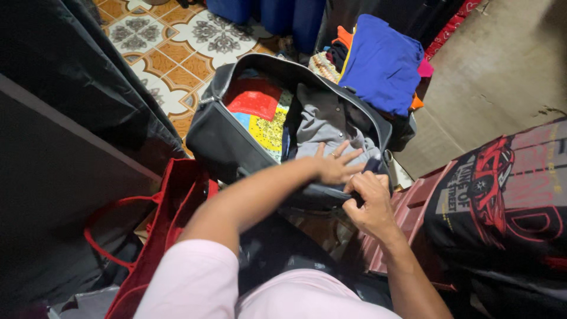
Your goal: The person packs folded clothes into a black duffel bag. They place a blue shirt, a multicolored patchwork cloth, a yellow t-shirt, a gray hoodie, a blue t-shirt, a red and black t-shirt, a green t-shirt, and another yellow t-shirt into the bag one by one, pressing each item down to fit.
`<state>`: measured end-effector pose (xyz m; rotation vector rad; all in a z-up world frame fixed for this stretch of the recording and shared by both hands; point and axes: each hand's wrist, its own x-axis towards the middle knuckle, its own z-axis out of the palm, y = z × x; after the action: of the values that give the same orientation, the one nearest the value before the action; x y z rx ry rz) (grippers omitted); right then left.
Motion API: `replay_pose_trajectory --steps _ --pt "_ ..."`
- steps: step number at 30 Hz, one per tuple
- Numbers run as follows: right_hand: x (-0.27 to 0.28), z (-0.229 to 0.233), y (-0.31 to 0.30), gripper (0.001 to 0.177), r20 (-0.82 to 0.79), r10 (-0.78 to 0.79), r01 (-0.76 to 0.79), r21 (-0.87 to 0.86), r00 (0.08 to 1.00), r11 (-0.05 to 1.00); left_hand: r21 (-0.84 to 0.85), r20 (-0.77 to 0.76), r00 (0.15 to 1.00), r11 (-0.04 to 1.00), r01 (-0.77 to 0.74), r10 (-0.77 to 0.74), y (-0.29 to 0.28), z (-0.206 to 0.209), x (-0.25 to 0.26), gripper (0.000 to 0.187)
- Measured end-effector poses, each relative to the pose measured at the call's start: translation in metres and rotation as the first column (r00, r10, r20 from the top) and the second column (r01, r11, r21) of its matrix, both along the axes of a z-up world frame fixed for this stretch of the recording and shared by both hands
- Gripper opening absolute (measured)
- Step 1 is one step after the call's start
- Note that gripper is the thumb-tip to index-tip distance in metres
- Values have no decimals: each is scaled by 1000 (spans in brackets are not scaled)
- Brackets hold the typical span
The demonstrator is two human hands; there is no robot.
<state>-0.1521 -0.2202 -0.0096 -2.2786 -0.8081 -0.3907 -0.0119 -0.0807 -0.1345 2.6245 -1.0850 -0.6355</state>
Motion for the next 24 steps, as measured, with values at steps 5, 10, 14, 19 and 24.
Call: replay_pose_trajectory --steps 5,10,14,19,24 --pt "-4 -11 1 17 -43 102 -105 -76 994 992 107 463 886 993 -51 -5 -14 -33 -50 78" --pt "46 -2 -2 32 -352 139 -73 193 926 978 -341 339 935 940 22 101 -6 -34 -25 56" --pt "133 -11 50 42 -393 249 -107 348 885 931 -586 127 986 810 -12 106 61 21 5 30" --pt "157 -25 102 56 -298 -229 84 -430 927 899 -200 535 754 924 -325 381 137 76 13 22" --pt "171 -50 100 79 -219 -360 168 -596 907 785 -61 673 662 917 -395 330 149 47 43 27"
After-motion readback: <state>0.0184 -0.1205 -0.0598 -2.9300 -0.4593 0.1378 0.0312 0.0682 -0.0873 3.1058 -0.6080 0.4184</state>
